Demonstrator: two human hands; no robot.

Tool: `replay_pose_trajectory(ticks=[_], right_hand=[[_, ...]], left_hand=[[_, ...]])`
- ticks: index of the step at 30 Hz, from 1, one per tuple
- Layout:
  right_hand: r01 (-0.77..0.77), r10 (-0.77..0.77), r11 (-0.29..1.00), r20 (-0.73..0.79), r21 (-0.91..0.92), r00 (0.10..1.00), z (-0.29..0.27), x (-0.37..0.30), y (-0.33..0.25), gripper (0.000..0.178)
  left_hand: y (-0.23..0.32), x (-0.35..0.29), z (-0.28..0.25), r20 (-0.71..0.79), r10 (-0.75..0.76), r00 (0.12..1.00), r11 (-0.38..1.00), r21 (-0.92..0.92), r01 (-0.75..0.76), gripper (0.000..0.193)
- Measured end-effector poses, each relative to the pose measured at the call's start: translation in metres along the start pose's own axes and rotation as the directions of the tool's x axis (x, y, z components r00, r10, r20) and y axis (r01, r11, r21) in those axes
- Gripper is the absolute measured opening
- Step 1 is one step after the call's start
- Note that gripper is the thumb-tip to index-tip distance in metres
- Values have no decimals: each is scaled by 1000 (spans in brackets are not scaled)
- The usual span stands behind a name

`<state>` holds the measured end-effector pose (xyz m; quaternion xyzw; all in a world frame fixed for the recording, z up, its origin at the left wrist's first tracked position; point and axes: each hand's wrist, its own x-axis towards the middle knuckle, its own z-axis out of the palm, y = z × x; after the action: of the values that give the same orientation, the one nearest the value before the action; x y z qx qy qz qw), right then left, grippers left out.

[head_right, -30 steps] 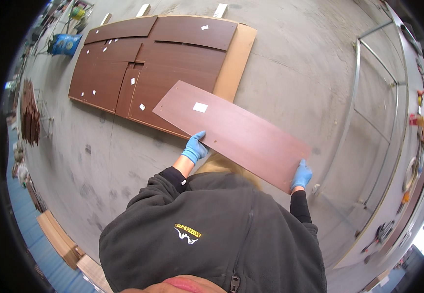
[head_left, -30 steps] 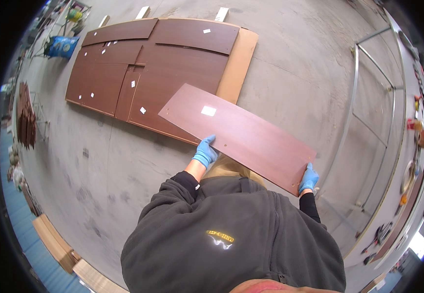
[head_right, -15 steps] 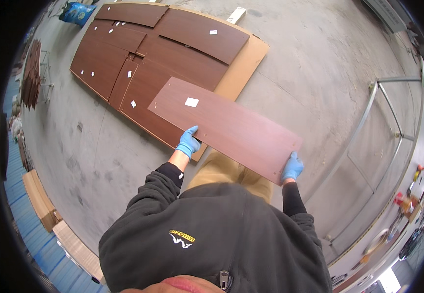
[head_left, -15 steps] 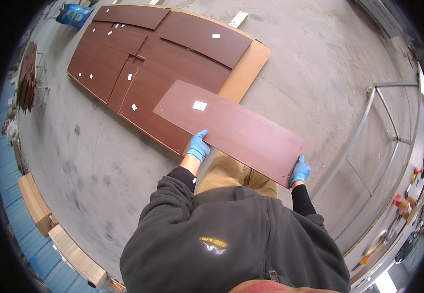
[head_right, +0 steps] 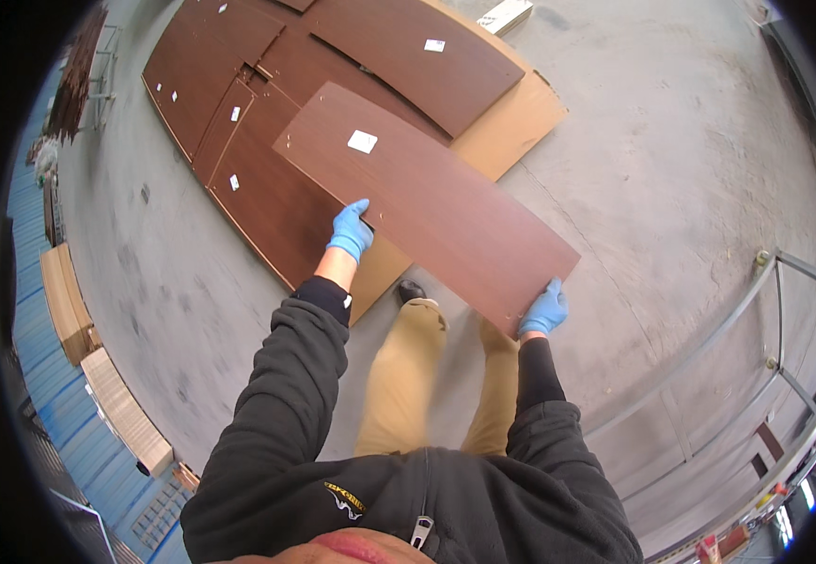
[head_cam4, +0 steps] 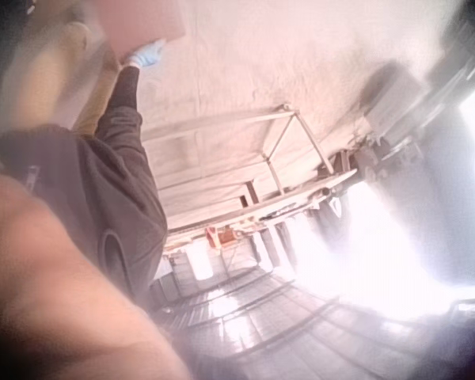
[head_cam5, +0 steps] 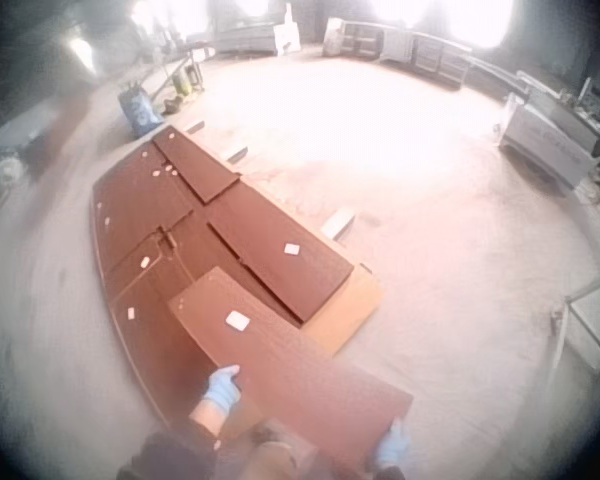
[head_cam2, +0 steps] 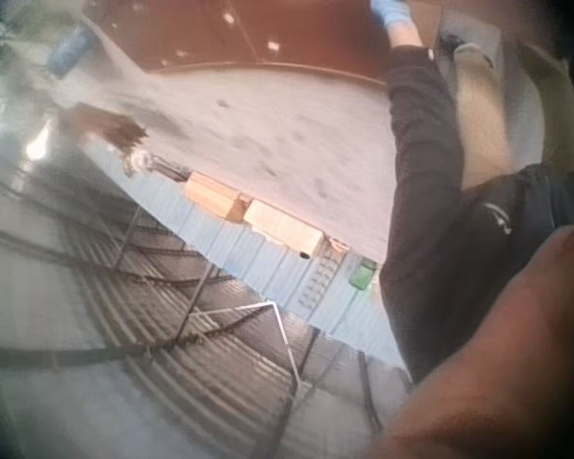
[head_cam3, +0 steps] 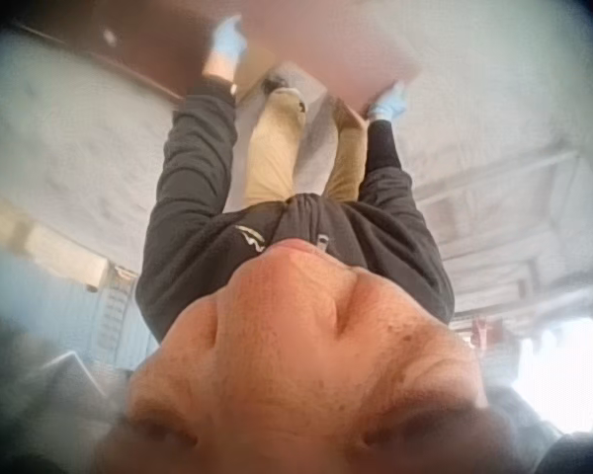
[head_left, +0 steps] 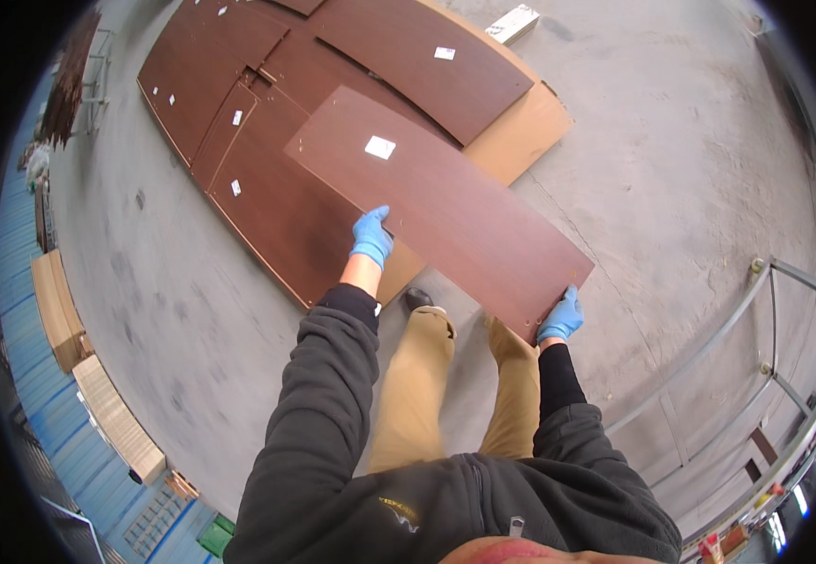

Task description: The person wipes brown wooden panels with a cloth, then stacks them on the floor. They later pick up a panel, wipe it again, and mark it with a marker. The person also pours liquid from a bottle onto the cloth during the process.

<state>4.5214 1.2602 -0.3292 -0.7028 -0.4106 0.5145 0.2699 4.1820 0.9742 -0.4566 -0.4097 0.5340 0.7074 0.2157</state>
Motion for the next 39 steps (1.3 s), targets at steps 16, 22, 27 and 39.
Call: replay_pose_trajectory(ticks=[16,22,27,39], right_hand=[[-23,15,991,-60,-128,998,192,75,208,52],[-119,121,990,24,-75,992,232,88,241,58],[-59,58,998,47,30,997,252,101,259,56],[-210,192,975,201,73,961,240,51,237,67]], left_hand=[[-47,263,15,123,133,983,991,18,-136,22],[-38,312,15,176,220,959,973,37,-230,23],[-24,304,19,222,320,921,946,-24,-323,33],[68,131,-4,258,353,899,925,-238,-295,46]])
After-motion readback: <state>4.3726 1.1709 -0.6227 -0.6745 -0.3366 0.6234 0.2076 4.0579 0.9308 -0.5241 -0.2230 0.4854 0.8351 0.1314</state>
